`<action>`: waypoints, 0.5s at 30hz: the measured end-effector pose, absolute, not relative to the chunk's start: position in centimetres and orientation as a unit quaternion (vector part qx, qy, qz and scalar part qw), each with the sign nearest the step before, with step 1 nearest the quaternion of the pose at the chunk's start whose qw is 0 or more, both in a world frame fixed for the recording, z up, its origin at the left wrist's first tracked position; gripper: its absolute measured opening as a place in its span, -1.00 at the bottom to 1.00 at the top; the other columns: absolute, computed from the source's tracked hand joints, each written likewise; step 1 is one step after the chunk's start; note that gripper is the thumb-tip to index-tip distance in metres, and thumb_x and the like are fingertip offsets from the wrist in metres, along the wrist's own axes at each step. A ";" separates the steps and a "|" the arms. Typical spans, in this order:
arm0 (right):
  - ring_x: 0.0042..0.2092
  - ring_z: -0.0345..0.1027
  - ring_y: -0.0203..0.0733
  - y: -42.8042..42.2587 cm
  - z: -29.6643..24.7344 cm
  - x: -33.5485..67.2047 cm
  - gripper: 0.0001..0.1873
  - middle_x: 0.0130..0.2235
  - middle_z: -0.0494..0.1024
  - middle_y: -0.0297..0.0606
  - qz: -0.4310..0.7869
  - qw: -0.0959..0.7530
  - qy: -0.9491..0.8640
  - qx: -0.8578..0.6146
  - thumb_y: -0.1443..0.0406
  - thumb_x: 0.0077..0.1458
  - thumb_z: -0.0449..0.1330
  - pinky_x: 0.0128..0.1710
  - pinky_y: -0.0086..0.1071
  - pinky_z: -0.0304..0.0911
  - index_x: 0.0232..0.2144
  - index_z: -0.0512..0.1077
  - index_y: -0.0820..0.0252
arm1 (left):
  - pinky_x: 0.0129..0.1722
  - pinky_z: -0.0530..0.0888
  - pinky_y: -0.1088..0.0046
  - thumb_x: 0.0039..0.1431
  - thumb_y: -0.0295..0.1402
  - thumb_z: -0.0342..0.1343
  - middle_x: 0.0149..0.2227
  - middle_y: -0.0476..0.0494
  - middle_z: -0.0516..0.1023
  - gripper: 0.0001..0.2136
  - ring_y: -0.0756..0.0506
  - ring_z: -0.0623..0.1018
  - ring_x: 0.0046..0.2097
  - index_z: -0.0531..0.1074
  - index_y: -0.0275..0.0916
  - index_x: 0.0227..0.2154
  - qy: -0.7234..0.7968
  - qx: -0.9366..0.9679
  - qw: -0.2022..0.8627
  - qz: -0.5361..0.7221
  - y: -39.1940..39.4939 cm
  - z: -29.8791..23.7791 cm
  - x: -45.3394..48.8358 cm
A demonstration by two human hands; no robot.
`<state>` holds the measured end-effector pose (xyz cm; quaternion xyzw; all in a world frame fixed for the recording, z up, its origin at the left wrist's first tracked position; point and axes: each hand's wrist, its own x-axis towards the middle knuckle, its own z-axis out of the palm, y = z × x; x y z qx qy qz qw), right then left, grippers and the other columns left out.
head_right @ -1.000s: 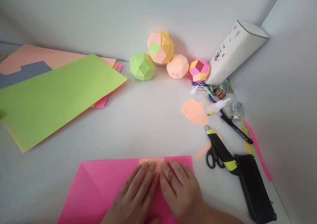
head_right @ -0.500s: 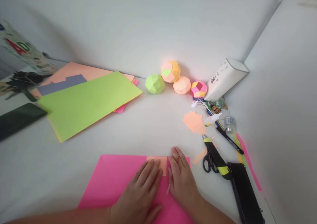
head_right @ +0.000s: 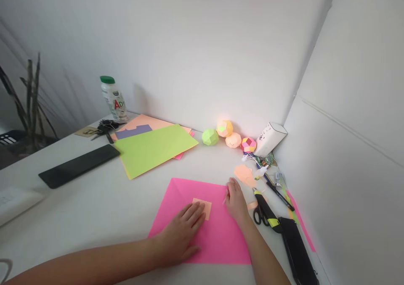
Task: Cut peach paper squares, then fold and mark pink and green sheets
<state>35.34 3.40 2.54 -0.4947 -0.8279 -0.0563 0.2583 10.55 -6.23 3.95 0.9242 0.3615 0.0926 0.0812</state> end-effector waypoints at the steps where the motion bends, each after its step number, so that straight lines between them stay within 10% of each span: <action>1: 0.12 0.30 0.02 3.8 2.6 35.4 -0.77 0.02 0.45 0.10 -0.055 0.260 -0.831 -0.489 0.42 0.18 -0.02 0.03 -0.03 0.34 -0.17 0.39 0.29 | 0.24 0.10 0.03 0.22 -0.01 -0.07 0.28 -0.43 0.14 -0.35 -0.37 0.11 0.30 0.18 -0.40 0.23 0.339 0.932 0.082 0.101 -6.3 3.9 9.2; 9: 0.12 0.30 -0.04 5.1 3.0 35.6 -0.77 0.01 0.46 0.01 -0.048 0.262 -0.838 -0.477 0.35 0.22 -0.04 0.07 -0.06 0.30 -0.19 0.40 0.24 | 0.10 0.34 0.27 0.22 -0.35 0.02 0.03 -0.19 0.47 -0.80 -0.18 0.41 0.08 0.47 -0.21 -0.15 0.293 0.925 0.106 0.216 -5.8 5.7 1.7; 15: 0.13 0.30 0.00 4.8 2.8 36.0 -0.75 0.04 0.46 0.07 -0.042 0.248 -0.830 -0.497 0.31 0.24 -0.04 0.09 -0.01 0.27 -0.18 0.41 0.27 | 0.01 0.39 0.32 0.20 -0.54 -0.07 -0.04 -0.14 0.50 -0.78 -0.13 0.43 -0.04 0.47 -0.20 -0.36 0.271 0.920 0.160 0.233 -4.7 5.8 1.1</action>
